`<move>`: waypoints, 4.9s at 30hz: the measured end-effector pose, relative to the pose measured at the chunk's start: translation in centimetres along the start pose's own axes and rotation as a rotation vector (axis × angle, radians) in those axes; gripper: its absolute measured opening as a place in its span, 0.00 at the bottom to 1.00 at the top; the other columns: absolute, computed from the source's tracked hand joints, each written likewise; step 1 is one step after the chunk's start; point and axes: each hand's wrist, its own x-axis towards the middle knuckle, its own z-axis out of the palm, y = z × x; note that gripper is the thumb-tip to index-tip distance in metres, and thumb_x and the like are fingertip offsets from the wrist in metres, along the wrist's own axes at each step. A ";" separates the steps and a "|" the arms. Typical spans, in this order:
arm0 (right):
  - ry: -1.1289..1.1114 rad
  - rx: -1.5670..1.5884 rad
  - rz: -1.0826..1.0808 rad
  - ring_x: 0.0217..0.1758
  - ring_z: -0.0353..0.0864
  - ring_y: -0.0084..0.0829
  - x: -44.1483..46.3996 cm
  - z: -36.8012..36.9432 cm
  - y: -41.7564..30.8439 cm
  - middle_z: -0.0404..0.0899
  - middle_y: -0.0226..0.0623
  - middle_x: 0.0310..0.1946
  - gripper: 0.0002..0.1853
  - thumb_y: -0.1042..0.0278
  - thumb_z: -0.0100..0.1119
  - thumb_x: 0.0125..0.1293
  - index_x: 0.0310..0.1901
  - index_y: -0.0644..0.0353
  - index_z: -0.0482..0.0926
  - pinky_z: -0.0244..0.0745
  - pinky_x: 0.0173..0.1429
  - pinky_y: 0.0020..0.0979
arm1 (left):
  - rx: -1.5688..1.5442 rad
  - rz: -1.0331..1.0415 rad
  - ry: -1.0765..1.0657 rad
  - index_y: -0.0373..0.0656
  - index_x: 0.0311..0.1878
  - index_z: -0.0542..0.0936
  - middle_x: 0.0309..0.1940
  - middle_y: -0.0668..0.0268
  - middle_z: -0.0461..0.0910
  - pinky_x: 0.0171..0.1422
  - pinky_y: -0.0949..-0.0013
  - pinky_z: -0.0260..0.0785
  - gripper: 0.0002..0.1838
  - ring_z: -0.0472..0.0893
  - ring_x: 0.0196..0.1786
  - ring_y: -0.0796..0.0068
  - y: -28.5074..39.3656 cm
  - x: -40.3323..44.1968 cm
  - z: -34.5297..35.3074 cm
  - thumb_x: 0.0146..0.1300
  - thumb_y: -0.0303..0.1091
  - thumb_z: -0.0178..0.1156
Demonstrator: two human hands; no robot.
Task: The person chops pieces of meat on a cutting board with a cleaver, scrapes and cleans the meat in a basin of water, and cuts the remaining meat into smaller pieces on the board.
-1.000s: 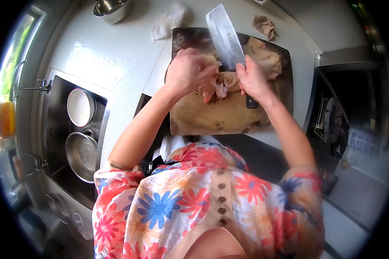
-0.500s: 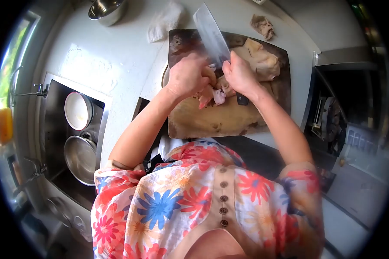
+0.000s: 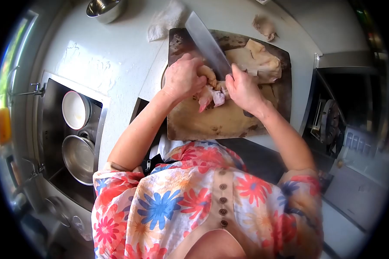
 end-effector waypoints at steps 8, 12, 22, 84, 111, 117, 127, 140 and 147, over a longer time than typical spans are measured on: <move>0.055 -0.055 0.016 0.29 0.75 0.59 1.3 1.3 0.0 0.75 0.56 0.22 0.08 0.70 0.49 0.63 0.32 0.66 0.65 0.70 0.33 0.51 | -0.016 0.042 -0.019 0.44 0.39 0.81 0.40 0.57 0.76 0.48 0.58 0.72 0.16 0.78 0.44 0.55 -0.3 -2.7 0.8 0.46 0.40 0.61; 0.065 0.089 0.096 0.27 0.75 0.57 1.3 1.1 1.2 0.74 0.55 0.20 0.09 0.69 0.49 0.63 0.30 0.65 0.65 0.69 0.32 0.49 | 0.024 -0.087 0.053 0.45 0.44 0.79 0.39 0.56 0.79 0.47 0.58 0.72 0.20 0.79 0.43 0.55 -2.0 -2.6 0.0 0.49 0.45 0.59; 0.039 0.309 0.104 0.11 0.71 0.35 -2.5 1.6 -0.1 0.70 0.44 0.14 0.10 0.70 0.48 0.65 0.30 0.67 0.64 0.67 0.19 0.37 | 0.127 0.009 -0.017 0.48 0.44 0.82 0.37 0.59 0.80 0.46 0.61 0.73 0.17 0.80 0.40 0.57 -0.3 -3.6 -0.6 0.52 0.43 0.60; -0.073 0.039 -0.076 0.28 0.73 0.57 -2.5 0.1 -1.0 0.72 0.55 0.22 0.08 0.72 0.52 0.62 0.30 0.66 0.65 0.66 0.30 0.47 | 0.167 0.426 0.230 0.46 0.38 0.79 0.41 0.63 0.74 0.53 0.58 0.64 0.14 0.72 0.48 0.61 2.3 -8.1 1.6 0.45 0.33 0.64; -0.168 -0.022 0.132 0.27 0.75 0.59 -7.1 -0.9 -1.8 0.74 0.57 0.21 0.08 0.73 0.50 0.64 0.35 0.69 0.65 0.69 0.30 0.51 | 0.222 0.532 0.143 0.56 0.40 0.81 0.38 0.68 0.72 0.67 0.46 0.47 0.18 0.72 0.48 0.67 -0.9 -6.6 1.3 0.42 0.29 0.60; -0.095 0.004 0.044 0.29 0.75 0.59 -3.4 1.5 -2.3 0.74 0.57 0.21 0.08 0.72 0.49 0.64 0.33 0.69 0.65 0.70 0.32 0.50 | 0.288 0.538 0.060 0.57 0.38 0.82 0.37 0.69 0.72 0.67 0.46 0.47 0.16 0.73 0.47 0.68 -0.8 -6.7 0.9 0.43 0.28 0.58; -0.254 -0.035 0.206 0.27 0.75 0.57 -11.6 -2.8 -0.7 0.73 0.55 0.19 0.08 0.72 0.50 0.64 0.33 0.66 0.63 0.67 0.29 0.49 | 0.208 0.556 0.129 0.57 0.33 0.82 0.34 0.72 0.75 0.67 0.48 0.50 0.16 0.77 0.43 0.70 -1.5 -6.7 -0.1 0.41 0.23 0.59; -0.156 0.200 0.282 0.17 0.66 0.49 -13.4 -3.6 1.0 0.68 0.51 0.16 0.09 0.74 0.52 0.64 0.30 0.66 0.63 0.63 0.23 0.40 | 0.120 0.681 0.077 0.51 0.32 0.81 0.40 0.72 0.79 0.66 0.52 0.56 0.15 0.75 0.53 0.68 -0.9 -6.9 -0.7 0.41 0.20 0.57; -0.040 0.148 0.101 0.20 0.72 0.51 -12.9 -3.7 -0.3 0.70 0.50 0.16 0.08 0.73 0.53 0.64 0.32 0.67 0.65 0.64 0.24 0.39 | 0.097 0.398 0.325 0.48 0.42 0.79 0.47 0.63 0.77 0.59 0.56 0.64 0.15 0.72 0.57 0.55 -1.5 -9.7 -1.2 0.50 0.24 0.60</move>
